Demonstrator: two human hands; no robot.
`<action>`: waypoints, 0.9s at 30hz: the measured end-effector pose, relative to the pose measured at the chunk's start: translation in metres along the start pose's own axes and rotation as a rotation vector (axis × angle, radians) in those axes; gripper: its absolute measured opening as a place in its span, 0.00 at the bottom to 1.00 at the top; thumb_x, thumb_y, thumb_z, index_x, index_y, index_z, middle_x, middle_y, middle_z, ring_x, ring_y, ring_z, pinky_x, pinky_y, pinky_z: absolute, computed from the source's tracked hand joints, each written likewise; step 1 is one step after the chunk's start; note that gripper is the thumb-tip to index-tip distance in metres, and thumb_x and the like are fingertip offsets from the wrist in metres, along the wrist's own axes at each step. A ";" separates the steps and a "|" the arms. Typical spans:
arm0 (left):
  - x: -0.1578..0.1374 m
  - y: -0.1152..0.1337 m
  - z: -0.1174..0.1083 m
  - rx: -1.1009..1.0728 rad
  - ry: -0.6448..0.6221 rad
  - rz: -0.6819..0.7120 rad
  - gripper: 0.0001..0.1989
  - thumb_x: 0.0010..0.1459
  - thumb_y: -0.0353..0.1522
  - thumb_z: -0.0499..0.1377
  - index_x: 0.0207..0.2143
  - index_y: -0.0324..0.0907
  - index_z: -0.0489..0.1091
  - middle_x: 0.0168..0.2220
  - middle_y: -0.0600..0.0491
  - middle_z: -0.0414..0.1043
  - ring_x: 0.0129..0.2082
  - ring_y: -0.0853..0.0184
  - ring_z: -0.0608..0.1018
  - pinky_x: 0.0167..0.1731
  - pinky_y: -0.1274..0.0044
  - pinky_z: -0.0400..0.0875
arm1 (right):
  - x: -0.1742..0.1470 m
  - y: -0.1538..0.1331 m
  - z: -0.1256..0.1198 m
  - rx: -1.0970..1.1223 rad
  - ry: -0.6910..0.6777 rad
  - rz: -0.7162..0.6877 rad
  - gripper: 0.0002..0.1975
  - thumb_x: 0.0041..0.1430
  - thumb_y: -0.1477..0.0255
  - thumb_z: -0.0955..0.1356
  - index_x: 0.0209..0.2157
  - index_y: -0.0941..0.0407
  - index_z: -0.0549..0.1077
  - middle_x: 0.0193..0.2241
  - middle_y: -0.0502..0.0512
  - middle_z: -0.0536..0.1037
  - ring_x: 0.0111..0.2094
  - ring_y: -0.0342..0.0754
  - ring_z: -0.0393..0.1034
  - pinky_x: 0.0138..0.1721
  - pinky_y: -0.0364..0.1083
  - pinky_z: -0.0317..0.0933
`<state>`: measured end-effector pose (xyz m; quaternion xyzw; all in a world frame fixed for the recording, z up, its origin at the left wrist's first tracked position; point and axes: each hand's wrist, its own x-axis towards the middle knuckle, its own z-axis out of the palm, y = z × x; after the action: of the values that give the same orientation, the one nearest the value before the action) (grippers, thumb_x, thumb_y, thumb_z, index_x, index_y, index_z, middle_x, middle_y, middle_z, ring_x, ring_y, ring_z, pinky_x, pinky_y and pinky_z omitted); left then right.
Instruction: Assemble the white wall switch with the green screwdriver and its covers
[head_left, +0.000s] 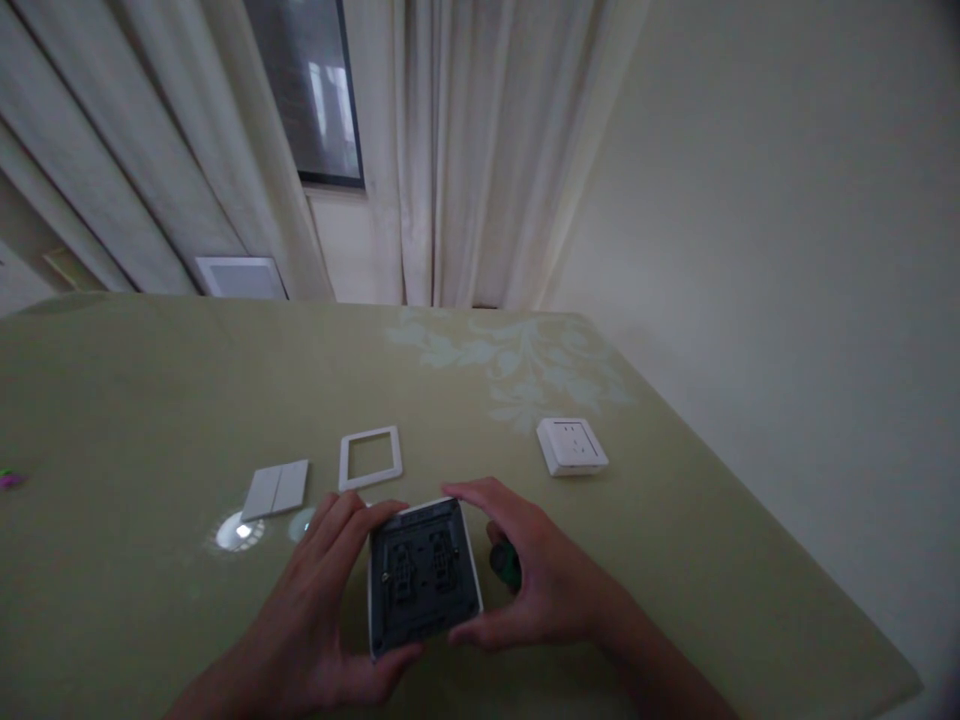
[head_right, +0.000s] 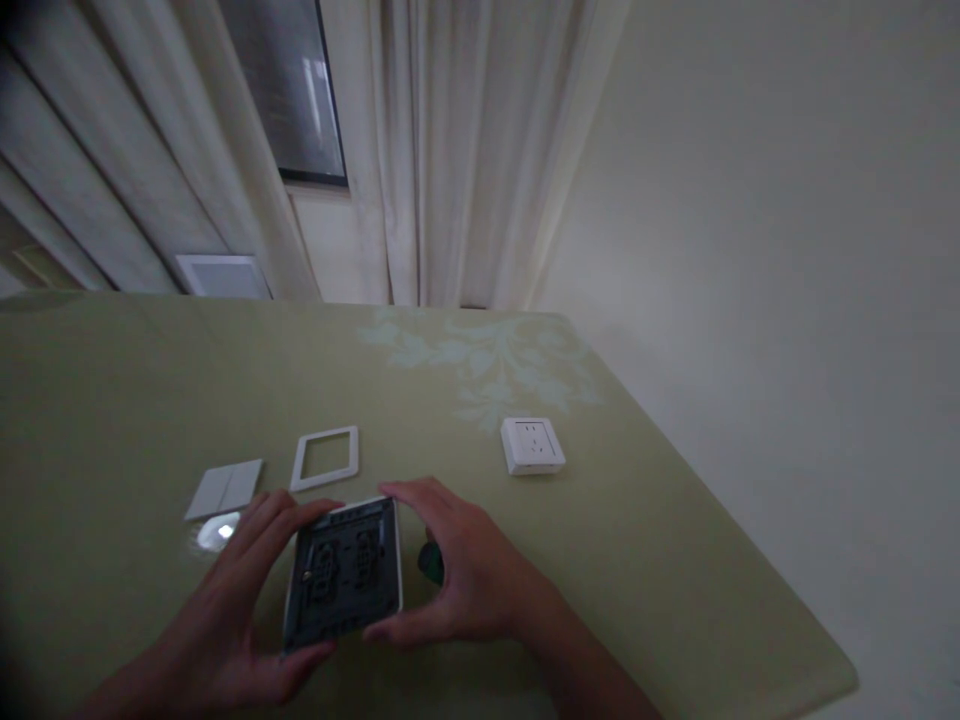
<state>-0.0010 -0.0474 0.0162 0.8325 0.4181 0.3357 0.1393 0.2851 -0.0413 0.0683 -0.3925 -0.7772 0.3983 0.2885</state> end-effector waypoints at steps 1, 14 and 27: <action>0.001 -0.001 -0.001 -0.003 -0.001 0.009 0.46 0.48 0.47 0.72 0.68 0.51 0.59 0.57 0.44 0.69 0.58 0.41 0.72 0.61 0.51 0.66 | 0.000 0.000 0.000 -0.003 -0.006 0.001 0.51 0.50 0.54 0.83 0.71 0.51 0.65 0.64 0.63 0.74 0.59 0.60 0.73 0.58 0.55 0.67; 0.004 -0.013 -0.005 -0.046 -0.062 0.054 0.47 0.49 0.48 0.72 0.68 0.52 0.59 0.50 0.48 0.69 0.50 0.47 0.74 0.60 0.52 0.66 | 0.002 0.001 0.005 -0.064 0.011 -0.024 0.50 0.48 0.53 0.84 0.68 0.52 0.67 0.62 0.62 0.76 0.60 0.59 0.74 0.62 0.55 0.66; 0.002 -0.031 -0.008 -0.088 -0.089 0.125 0.38 0.60 0.56 0.64 0.67 0.52 0.66 0.56 0.45 0.75 0.56 0.44 0.76 0.60 0.55 0.72 | 0.000 0.005 0.012 -0.176 -0.048 0.065 0.50 0.45 0.52 0.83 0.67 0.51 0.67 0.58 0.61 0.79 0.53 0.60 0.78 0.55 0.54 0.68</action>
<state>-0.0242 -0.0273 0.0069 0.8641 0.3437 0.3244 0.1730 0.2774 -0.0441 0.0581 -0.4315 -0.8029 0.3469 0.2209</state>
